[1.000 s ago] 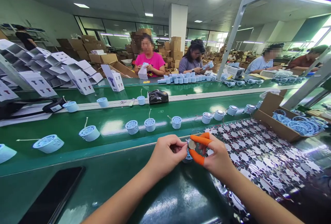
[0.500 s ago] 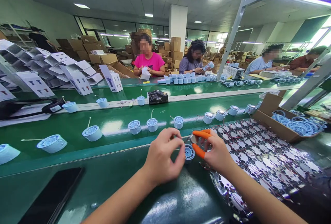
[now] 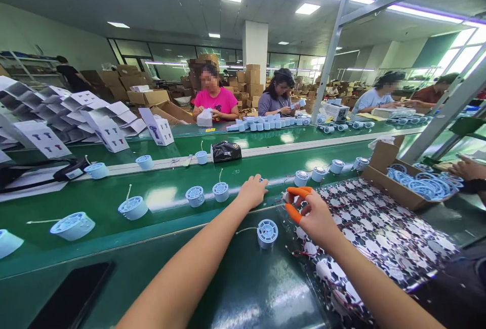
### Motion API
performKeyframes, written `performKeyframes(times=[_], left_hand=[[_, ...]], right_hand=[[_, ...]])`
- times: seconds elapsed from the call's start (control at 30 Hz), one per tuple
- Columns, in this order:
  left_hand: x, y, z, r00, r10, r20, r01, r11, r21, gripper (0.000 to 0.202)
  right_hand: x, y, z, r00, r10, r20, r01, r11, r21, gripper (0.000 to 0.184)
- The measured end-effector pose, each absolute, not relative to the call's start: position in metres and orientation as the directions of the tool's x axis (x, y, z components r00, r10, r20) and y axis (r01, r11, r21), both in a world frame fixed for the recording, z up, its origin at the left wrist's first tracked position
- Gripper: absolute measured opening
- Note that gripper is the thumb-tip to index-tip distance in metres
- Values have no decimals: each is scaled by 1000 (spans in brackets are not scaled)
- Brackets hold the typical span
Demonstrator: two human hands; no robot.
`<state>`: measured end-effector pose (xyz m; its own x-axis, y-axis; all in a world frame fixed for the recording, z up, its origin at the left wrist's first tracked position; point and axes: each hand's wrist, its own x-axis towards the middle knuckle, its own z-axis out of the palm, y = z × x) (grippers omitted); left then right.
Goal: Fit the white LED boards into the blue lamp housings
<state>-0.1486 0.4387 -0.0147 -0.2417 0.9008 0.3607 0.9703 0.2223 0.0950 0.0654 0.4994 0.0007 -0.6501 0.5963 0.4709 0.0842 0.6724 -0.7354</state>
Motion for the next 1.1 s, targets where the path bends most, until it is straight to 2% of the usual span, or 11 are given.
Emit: performKeyframes(times=[0.1, 0.27, 0.37, 0.43, 0.5, 0.63, 0.73, 0.8, 0.87, 0.97, 1.1], left_hand=[[-159, 409, -12, -283, 905, 319, 959, 277, 62, 22], [-174, 323, -9, -363, 915, 178, 930, 367, 13, 33], [-156, 296, -4, -324, 899, 296, 943, 332, 25, 41], [-131, 295, 1, -235, 849, 472, 972, 208, 111, 46], [-105, 299, 3, -201, 796, 571, 964, 59, 258, 50], [-78, 309, 1, -314, 778, 544, 865, -2, 501, 42], [-87, 308, -3, -323, 783, 532, 825, -42, 563, 25], [-96, 306, -7, -325, 768, 552, 826, -54, 561, 24], [-101, 306, -12, -323, 764, 559, 841, -40, 540, 24], [-102, 310, -23, -322, 816, 481, 814, -21, 580, 22], [-100, 320, -38, -418, 842, 340, 736, 95, 670, 19]], right_hand=[[68, 496, 1, -701, 547, 458, 67, 690, -721, 31], [68, 492, -1, -728, 531, 433, 98, 706, -702, 33], [63, 483, -1, -722, 540, 432, 126, 717, -685, 33], [59, 475, -1, -716, 576, 395, 139, 671, -728, 32], [55, 468, 0, -721, 628, 294, 121, 531, -839, 30], [48, 454, 2, -741, 669, 59, 27, 118, -993, 43], [49, 449, 7, -780, 626, -11, 27, 16, -1000, 47], [53, 450, 10, -816, 578, -11, 81, 95, -992, 41], [59, 455, 13, -855, 517, 42, 134, 299, -945, 29], [66, 464, 15, -908, 384, 170, 130, 642, -755, 19], [63, 468, 10, -912, 375, 166, 231, 804, -548, 21]])
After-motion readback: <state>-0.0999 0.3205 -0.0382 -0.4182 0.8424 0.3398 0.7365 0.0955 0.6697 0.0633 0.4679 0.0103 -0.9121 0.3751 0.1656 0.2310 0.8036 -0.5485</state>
